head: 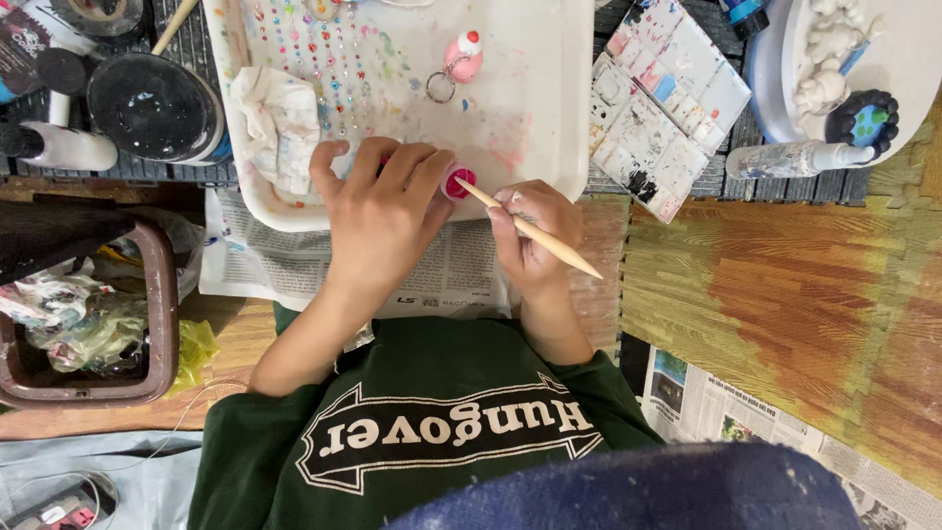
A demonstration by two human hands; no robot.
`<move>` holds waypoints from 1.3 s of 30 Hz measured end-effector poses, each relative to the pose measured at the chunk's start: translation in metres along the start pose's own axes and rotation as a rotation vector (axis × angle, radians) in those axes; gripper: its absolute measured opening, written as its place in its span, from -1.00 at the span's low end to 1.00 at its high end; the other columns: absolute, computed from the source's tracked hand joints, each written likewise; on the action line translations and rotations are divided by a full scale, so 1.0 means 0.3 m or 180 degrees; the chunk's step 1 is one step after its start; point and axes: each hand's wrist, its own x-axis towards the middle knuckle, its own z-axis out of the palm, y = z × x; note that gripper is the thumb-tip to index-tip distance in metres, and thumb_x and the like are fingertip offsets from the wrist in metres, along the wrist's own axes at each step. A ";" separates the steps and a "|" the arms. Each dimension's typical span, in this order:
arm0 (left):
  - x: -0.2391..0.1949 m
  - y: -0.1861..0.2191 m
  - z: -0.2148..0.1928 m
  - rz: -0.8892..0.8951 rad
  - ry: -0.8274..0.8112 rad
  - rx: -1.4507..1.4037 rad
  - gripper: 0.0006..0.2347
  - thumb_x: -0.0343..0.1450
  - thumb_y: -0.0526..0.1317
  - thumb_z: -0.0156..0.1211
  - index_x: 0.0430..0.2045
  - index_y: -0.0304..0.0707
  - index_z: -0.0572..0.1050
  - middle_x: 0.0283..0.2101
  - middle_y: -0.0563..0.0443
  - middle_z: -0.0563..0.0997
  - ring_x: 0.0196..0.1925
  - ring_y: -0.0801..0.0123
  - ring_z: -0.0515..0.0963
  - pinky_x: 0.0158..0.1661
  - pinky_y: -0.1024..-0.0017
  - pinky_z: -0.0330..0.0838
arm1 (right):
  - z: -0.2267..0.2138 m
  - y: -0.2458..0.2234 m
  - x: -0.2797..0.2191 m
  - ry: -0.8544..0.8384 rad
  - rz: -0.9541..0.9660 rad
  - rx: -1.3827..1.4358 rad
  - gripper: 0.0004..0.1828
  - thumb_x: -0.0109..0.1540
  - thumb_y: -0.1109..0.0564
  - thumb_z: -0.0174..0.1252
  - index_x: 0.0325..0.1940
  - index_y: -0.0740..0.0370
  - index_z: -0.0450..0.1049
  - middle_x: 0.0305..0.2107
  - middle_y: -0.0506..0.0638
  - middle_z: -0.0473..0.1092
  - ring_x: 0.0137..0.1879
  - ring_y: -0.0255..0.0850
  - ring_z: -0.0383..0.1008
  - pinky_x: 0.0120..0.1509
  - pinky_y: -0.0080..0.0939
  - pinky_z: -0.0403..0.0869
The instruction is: The person paints small figurines using a brush and various paint colors. They mix paints on a palette, apply paint to the figurines, and occasionally clean the brush in a water container.
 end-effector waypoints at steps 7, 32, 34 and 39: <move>0.001 0.002 -0.001 0.0024 0.0032 0.0026 -0.63 0.30 -0.14 0.55 -0.05 -0.03 0.57 -0.03 0.25 0.59 0.05 0.32 0.50 0.25 -0.04 0.03 | -0.004 0.003 -0.009 -0.0136 0.0218 -0.0103 -0.82 0.34 0.31 0.22 -0.06 0.29 0.34 -0.33 0.12 0.50 -0.30 -0.11 0.56 -0.21 -0.22 0.49; -0.001 -0.003 -0.010 0.0000 -0.0031 -0.0041 -0.66 0.32 -0.18 0.53 -0.05 -0.06 0.57 -0.04 0.25 0.58 0.04 0.33 0.51 0.28 -0.06 0.01 | 0.018 0.068 -0.114 0.0340 0.1351 0.1485 -0.82 0.46 0.27 0.04 0.08 0.29 0.19 -0.21 0.11 0.43 -0.17 -0.26 0.52 -0.02 -0.25 0.60; -0.002 -0.004 -0.012 0.0018 -0.0043 -0.0039 -0.65 0.32 -0.19 0.53 -0.03 -0.06 0.58 -0.04 0.25 0.59 0.05 0.33 0.51 0.28 -0.06 0.01 | 0.016 0.070 -0.113 0.0388 0.1411 0.1519 -0.81 0.45 0.26 0.05 0.09 0.29 0.20 -0.22 0.09 0.43 -0.18 -0.29 0.52 -0.05 -0.28 0.59; -0.003 -0.002 -0.008 0.0019 -0.0030 -0.0047 -0.65 0.31 -0.19 0.53 -0.03 -0.05 0.58 -0.03 0.25 0.59 0.05 0.33 0.51 0.29 -0.05 0.00 | 0.019 0.076 -0.102 0.0011 0.1202 0.1026 -0.85 0.45 0.28 0.08 0.04 0.32 0.24 -0.27 0.10 0.46 -0.19 -0.28 0.54 -0.06 -0.29 0.60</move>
